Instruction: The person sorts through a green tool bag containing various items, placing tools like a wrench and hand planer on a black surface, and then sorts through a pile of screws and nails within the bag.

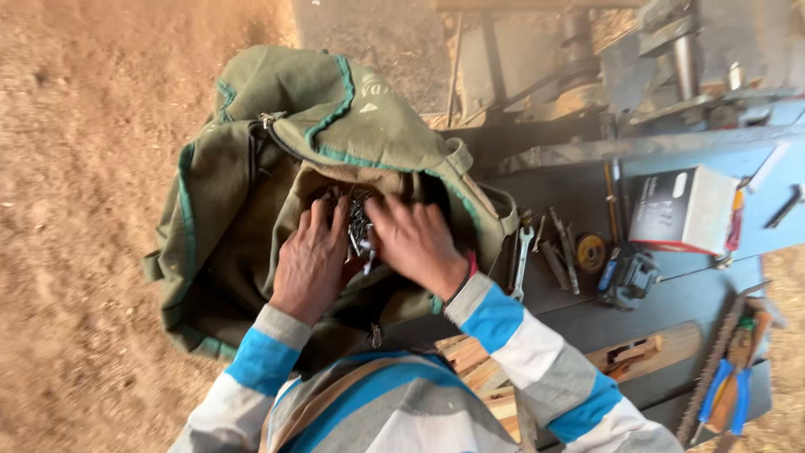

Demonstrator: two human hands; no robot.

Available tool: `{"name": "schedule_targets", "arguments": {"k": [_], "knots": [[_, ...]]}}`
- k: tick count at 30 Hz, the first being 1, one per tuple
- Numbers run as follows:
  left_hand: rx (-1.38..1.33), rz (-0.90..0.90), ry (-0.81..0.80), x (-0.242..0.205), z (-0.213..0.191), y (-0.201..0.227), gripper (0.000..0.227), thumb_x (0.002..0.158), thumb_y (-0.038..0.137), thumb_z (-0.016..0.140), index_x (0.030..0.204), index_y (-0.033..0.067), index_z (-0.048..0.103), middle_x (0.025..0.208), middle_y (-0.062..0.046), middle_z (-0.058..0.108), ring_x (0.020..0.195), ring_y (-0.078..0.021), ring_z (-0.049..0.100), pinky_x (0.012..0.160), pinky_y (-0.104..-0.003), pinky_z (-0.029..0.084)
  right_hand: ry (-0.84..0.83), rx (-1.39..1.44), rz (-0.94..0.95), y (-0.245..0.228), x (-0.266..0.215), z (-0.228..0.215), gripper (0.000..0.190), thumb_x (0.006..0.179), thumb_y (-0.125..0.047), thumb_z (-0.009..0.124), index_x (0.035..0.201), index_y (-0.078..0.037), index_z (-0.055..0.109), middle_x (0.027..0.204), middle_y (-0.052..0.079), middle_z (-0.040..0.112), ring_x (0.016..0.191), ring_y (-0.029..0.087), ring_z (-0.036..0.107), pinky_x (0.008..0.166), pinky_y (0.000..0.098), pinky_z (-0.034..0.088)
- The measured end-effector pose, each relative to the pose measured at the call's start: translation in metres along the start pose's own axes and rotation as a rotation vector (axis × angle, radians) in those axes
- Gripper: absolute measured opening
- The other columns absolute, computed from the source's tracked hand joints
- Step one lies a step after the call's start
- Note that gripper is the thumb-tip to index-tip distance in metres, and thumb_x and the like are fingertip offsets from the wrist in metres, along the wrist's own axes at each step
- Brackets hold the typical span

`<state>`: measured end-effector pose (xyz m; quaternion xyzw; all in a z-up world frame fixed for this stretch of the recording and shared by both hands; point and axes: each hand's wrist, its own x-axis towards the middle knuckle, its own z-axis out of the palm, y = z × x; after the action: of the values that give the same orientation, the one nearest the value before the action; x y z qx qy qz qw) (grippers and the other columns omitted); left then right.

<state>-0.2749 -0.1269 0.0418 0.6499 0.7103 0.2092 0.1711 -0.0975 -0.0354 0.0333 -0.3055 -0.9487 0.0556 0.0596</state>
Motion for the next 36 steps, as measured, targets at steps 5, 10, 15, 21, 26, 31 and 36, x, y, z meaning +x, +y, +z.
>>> {"name": "schedule_targets", "arguments": {"k": [5,10,15,21,26,31,36], "knots": [[-0.054,-0.063,-0.011,-0.009,0.006,-0.009,0.055,0.08,0.012,0.066,0.134,0.0067,0.054,0.12,-0.019,0.058,0.093,-0.036,0.067,0.072,-0.046,0.058,-0.099,0.077,0.134,-0.013,0.017,-0.006,0.026,0.085,-0.027,0.074,0.106,-0.012,0.066,0.084,0.015,0.072,0.068,0.037,0.07,0.056,0.0517,0.054],[-0.148,-0.061,0.045,-0.018,0.03,-0.019,0.057,0.083,0.013,0.065,0.137,0.0035,0.052,0.109,-0.021,0.061,0.085,-0.0368,0.069,0.066,-0.046,0.056,-0.068,0.084,0.222,-0.032,0.036,-0.016,0.016,0.091,-0.028,0.07,0.1,-0.015,0.066,0.065,0.016,0.069,0.062,0.04,0.068,0.057,0.0545,0.053],[-0.088,-0.085,0.114,-0.02,0.048,-0.012,0.068,0.077,0.02,0.071,0.139,0.0026,0.049,0.104,-0.02,0.062,0.084,-0.036,0.068,0.062,-0.046,0.055,-0.069,0.072,0.2,-0.03,0.032,-0.013,0.016,0.088,-0.027,0.07,0.09,-0.014,0.062,0.07,0.014,0.071,0.063,0.041,0.068,0.056,0.0579,0.051],[-0.07,-0.163,-0.059,-0.009,0.056,-0.011,0.084,0.075,0.022,0.076,0.149,0.0023,0.042,0.104,-0.019,0.064,0.082,-0.0351,0.068,0.066,-0.048,0.056,0.02,0.36,0.282,-0.012,0.03,-0.009,0.019,0.089,-0.023,0.071,0.09,-0.009,0.058,0.07,0.016,0.067,0.066,0.039,0.068,0.056,0.0505,0.05],[-0.269,-0.086,0.081,-0.004,0.043,-0.014,0.09,0.067,0.024,0.084,0.145,0.0007,0.045,0.094,-0.02,0.067,0.083,-0.0406,0.067,0.068,-0.052,0.055,0.064,0.721,0.382,-0.011,0.025,-0.025,0.02,0.09,-0.018,0.062,0.108,-0.008,0.059,0.075,0.012,0.067,0.063,0.031,0.071,0.057,0.0404,0.053],[-0.404,-0.201,0.037,0.009,0.02,0.001,0.066,0.065,0.02,0.085,0.124,0.0097,0.057,0.085,-0.014,0.072,0.078,-0.0393,0.069,0.065,-0.051,0.055,-0.045,0.624,0.367,-0.005,0.028,-0.042,0.018,0.098,-0.018,0.058,0.112,-0.01,0.063,0.073,0.015,0.066,0.07,0.035,0.07,0.061,0.0424,0.053],[-0.416,-0.266,0.035,0.011,0.005,0.001,0.048,0.073,0.018,0.081,0.115,0.0127,0.059,0.08,-0.013,0.072,0.075,-0.0382,0.07,0.065,-0.051,0.054,-0.104,0.483,0.28,-0.014,0.033,-0.037,0.011,0.1,-0.02,0.058,0.105,-0.012,0.063,0.095,0.011,0.072,0.087,0.035,0.071,0.075,0.0477,0.055]]}}
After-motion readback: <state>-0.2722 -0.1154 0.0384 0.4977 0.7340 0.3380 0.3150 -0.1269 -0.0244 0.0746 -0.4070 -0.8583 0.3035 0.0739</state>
